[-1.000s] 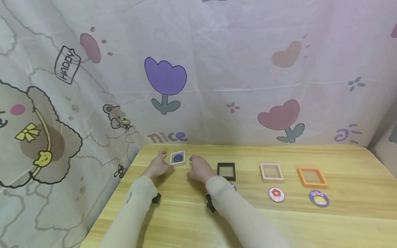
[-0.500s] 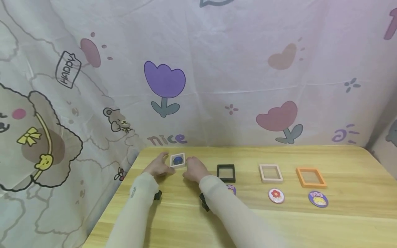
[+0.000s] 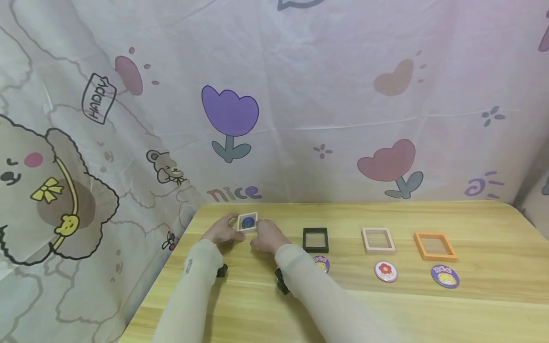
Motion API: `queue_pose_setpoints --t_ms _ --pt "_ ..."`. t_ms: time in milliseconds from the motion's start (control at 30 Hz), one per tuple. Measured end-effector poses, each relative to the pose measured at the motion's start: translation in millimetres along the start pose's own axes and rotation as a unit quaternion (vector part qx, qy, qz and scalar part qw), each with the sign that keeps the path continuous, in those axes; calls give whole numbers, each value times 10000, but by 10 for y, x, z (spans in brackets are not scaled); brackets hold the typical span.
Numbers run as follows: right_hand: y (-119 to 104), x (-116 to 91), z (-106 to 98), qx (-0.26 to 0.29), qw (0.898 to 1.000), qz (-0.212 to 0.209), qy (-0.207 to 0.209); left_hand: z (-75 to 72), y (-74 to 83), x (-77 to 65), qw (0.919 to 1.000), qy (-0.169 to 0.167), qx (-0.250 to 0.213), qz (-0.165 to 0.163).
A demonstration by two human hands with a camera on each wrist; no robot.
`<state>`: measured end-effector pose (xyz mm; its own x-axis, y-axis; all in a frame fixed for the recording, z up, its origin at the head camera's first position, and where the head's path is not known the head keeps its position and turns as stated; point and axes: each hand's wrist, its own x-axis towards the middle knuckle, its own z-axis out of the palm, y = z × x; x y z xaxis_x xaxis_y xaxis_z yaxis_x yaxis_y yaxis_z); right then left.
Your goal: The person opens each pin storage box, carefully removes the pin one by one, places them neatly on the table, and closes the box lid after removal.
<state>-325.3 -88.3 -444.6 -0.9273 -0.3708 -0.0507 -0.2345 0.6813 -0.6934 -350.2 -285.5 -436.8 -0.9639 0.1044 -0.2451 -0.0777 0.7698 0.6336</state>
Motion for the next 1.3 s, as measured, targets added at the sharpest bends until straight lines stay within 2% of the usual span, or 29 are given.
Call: queue_pose_setpoints --t_ms 267,467,700,1000,1100,1200,1300 --pt "60 23 10 264 9996 -116 55 18 -41 -1 9999 115 -64 -11" --pt "90 1 -5 458 9989 -64 92 42 -40 -18 9995 225 160 155" --pt "76 -50 -2 537 9986 -10 27 63 -91 -131 9990 327 179 232" --pt "47 -205 -73 606 9981 -116 53 130 -123 -268 9969 376 -14 693" --pt "50 -259 -111 469 9986 -256 22 143 -141 -321 9957 404 -259 791" --pt "71 -338 -190 345 9989 -314 -5 168 -127 -393 9938 338 -737 758" --pt "101 -438 -314 458 9985 -309 -60 205 -77 -468 9897 194 -1212 742"
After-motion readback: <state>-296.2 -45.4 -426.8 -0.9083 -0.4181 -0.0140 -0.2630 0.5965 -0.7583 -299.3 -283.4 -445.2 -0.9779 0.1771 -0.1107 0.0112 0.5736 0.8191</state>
